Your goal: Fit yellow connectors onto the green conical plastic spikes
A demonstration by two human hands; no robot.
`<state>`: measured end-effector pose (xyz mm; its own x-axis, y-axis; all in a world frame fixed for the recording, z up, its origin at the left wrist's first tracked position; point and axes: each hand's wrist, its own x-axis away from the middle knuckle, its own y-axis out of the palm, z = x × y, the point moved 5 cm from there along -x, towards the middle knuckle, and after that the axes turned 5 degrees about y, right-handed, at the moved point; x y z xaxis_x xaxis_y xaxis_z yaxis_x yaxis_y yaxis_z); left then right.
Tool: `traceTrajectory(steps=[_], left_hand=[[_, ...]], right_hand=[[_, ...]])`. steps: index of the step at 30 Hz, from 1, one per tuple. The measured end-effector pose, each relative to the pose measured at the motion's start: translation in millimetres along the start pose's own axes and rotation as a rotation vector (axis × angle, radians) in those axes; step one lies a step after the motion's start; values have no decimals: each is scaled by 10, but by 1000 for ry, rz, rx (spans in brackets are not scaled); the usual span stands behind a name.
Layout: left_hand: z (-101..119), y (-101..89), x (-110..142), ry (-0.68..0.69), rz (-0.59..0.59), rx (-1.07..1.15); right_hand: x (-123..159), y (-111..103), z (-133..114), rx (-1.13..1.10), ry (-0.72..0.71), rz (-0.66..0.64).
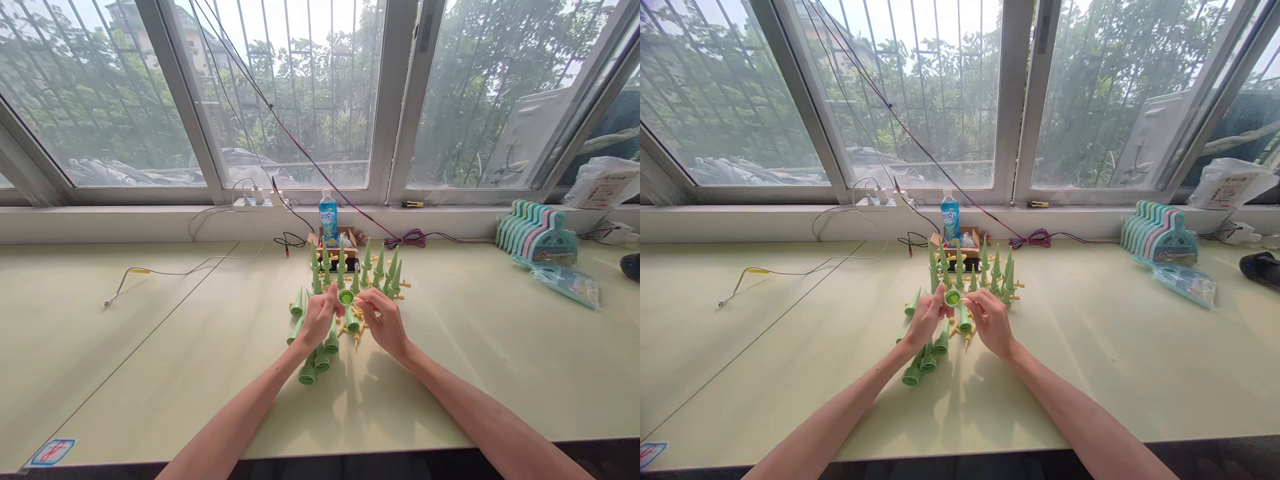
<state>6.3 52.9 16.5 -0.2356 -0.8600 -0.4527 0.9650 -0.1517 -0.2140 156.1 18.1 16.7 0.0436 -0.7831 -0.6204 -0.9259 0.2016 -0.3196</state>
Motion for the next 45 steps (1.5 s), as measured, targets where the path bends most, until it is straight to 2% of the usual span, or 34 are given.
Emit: traceTrajectory(steps=[5,14,25,32,38,42,45], left_hand=[[-23,3,-2,-30,-42,-7],[-63,14,6,9,-149,-70],[112,37,8,124,-222,-148],[62,44,12,221,-228,-171],[16,52,14,318,-213,-285],[48,66,17,332,-182,-336],[64,75,23,286,-135,-307]], right_hand=[[-1,4,13,11,0,-20],[4,-5,88,-17,87,-27],[24,23,231,-114,213,-45],[38,36,301,-162,277,-65],[43,70,336,-192,321,-84],[41,78,338,-192,323,-50],[33,67,311,-168,301,-16]])
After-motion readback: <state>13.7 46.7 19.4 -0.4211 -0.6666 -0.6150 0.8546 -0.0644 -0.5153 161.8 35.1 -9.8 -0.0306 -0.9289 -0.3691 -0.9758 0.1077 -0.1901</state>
